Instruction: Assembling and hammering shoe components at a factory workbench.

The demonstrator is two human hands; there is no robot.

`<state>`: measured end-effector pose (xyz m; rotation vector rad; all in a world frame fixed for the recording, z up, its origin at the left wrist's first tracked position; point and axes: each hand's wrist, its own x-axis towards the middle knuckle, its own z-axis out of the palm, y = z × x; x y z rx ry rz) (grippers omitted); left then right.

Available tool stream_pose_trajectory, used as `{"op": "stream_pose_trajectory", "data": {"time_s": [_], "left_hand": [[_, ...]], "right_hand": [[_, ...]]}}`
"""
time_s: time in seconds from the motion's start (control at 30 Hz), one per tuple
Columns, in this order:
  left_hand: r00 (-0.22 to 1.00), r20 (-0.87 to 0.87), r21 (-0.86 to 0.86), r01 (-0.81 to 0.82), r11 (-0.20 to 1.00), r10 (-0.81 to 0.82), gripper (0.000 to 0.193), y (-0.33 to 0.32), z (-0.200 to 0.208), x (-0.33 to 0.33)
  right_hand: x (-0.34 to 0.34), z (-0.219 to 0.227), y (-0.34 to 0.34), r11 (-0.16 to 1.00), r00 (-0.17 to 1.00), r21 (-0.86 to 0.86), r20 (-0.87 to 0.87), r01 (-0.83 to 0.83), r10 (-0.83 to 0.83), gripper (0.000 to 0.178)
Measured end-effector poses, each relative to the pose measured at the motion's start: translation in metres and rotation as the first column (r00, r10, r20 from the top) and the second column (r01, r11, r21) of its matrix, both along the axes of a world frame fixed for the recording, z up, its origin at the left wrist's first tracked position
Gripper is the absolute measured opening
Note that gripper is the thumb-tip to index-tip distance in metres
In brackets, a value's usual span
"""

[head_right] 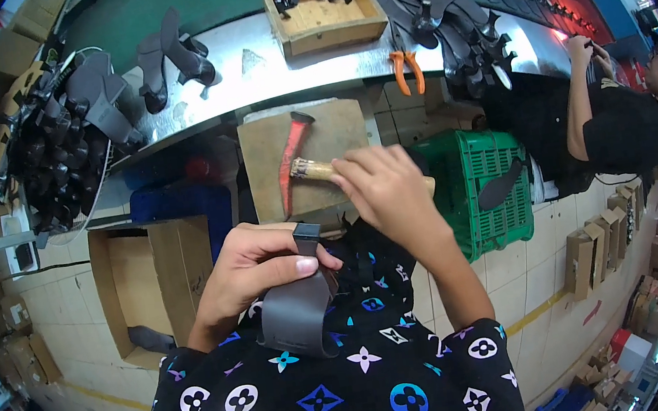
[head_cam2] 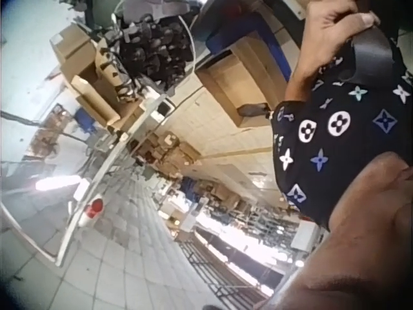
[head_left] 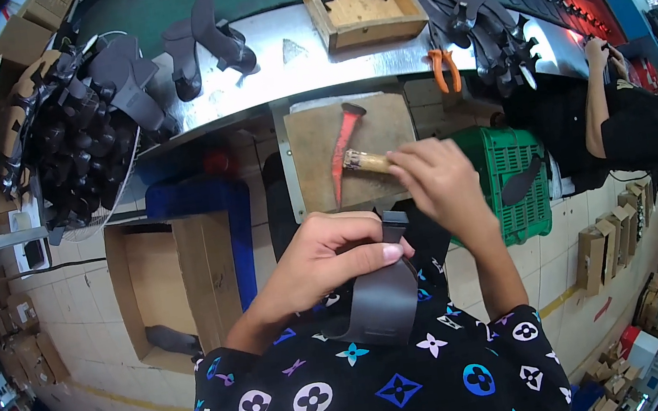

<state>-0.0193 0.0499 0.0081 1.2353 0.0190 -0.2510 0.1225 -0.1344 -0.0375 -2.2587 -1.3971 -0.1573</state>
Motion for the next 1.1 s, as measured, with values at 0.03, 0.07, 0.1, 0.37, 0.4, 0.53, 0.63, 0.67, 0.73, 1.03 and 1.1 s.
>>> {"op": "stream_pose_trajectory", "data": {"time_s": [0.03,0.07,0.1,0.37,0.4,0.53,0.63,0.67,0.73,1.03,1.1], "left_hand": [[0.999,-0.019,-0.038,0.030,0.999,-0.031,0.020,-0.001,0.000,0.000],[0.999,-0.032,-0.053,0.036,0.998,-0.038,0.020,-0.002,0.004,0.000],[0.997,-0.013,-0.074,0.070,0.995,-0.071,0.020,-0.003,0.008,0.001],[0.906,0.139,-0.200,0.422,0.884,-0.400,0.022,-0.005,-0.004,0.004],[0.888,0.145,-0.234,0.460,0.856,-0.437,0.023,-0.005,-0.005,0.004],[0.843,0.236,-0.128,0.520,0.845,-0.483,0.023,-0.001,-0.007,0.008],[0.848,0.238,-0.102,0.506,0.856,-0.473,0.022,0.006,-0.002,0.008],[0.850,0.228,-0.077,0.502,0.861,-0.475,0.022,0.009,0.000,0.009],[0.864,0.230,-0.052,0.469,0.881,-0.447,0.022,0.008,0.005,0.006],[0.609,0.417,0.447,-0.784,0.431,0.674,0.022,0.060,0.005,0.038],[0.267,0.678,0.313,-0.948,0.059,0.685,0.024,0.094,-0.003,0.055]], "right_hand": [[0.002,0.013,-0.001,0.996,0.998,0.084,-0.059,-0.025,0.030,0.025],[0.001,0.031,-0.003,0.981,0.973,0.171,-0.198,-0.087,0.121,0.027],[0.004,0.040,-0.006,0.937,0.880,0.270,-0.359,-0.220,0.310,0.029],[0.008,0.080,0.002,0.654,0.402,0.394,-0.553,-0.646,0.730,0.026],[0.007,0.081,0.003,0.651,0.388,0.388,-0.566,-0.653,0.727,0.026],[0.007,0.086,0.013,0.551,0.316,0.382,-0.527,-0.742,0.789,0.022],[0.004,0.086,0.020,0.553,0.326,0.457,-0.485,-0.697,0.812,0.023],[0.003,0.087,0.020,0.550,0.328,0.454,-0.479,-0.701,0.814,0.023],[0.004,0.086,0.019,0.563,0.340,0.486,-0.474,-0.668,0.812,0.022],[0.067,0.033,-0.014,0.991,0.989,0.071,-0.091,-0.112,0.118,0.045],[0.095,0.010,-0.041,0.964,0.977,0.159,-0.044,0.213,-0.208,0.035]]}}
